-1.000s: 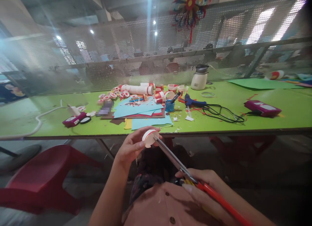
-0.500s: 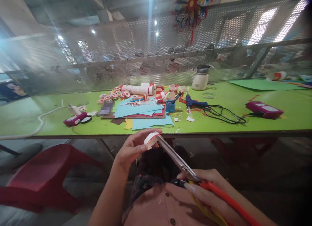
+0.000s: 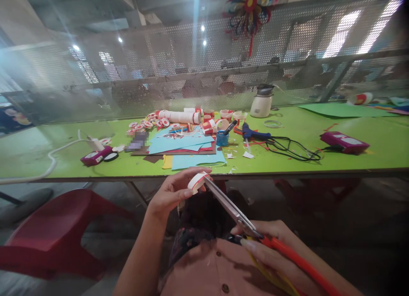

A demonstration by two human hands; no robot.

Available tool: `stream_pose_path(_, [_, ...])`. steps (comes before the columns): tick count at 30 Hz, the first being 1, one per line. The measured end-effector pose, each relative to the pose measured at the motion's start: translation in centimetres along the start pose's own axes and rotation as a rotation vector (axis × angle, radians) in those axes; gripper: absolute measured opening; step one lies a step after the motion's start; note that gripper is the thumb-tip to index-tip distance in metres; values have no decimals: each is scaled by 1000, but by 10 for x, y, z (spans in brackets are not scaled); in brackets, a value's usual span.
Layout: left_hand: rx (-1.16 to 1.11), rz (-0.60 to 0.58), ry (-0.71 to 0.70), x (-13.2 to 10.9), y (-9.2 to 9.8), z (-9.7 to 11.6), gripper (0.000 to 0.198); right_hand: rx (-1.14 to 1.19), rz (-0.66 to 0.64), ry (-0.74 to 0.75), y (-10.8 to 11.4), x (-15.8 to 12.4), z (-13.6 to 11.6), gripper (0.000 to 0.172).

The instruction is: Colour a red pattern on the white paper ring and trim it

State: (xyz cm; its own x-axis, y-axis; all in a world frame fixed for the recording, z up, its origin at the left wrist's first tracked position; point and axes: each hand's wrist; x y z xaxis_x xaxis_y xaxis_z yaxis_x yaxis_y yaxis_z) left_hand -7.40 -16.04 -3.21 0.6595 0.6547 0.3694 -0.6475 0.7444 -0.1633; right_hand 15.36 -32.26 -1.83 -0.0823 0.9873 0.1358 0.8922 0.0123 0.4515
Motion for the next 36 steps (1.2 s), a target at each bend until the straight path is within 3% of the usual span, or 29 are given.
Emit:
stream_pose_path(5, [4, -29, -9, 1, 0, -1, 54, 59, 15, -77, -3, -1, 5, 29])
stream_pose_path(10, [16, -31, -3, 1, 3, -3, 55, 110, -114, -207, -4, 3, 11, 41])
stream_pose_path(21, [-20, -46, 0, -1, 5, -5, 55, 128, -216, -259, -1, 7, 13, 45])
stream_pose_path(31, [-38, -34, 27, 0, 4, -4, 55, 103, -56, -245, -3, 0, 5, 39])
stream_pose_path(36, [-28, -30, 29, 0, 4, -4, 54, 121, -43, -235, 2, -2, -10, 32])
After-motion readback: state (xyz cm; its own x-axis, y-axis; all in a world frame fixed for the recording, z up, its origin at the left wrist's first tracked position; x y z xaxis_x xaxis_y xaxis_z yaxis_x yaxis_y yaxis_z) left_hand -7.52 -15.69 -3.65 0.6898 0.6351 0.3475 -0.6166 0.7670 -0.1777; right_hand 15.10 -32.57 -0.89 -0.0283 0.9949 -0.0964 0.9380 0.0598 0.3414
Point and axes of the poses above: each hand's wrist, its own x-axis towards the middle knuckle, its own y-axis out of the back of the hand, z = x × y, and after that the axes turned 3 degrees about -x, right-handed
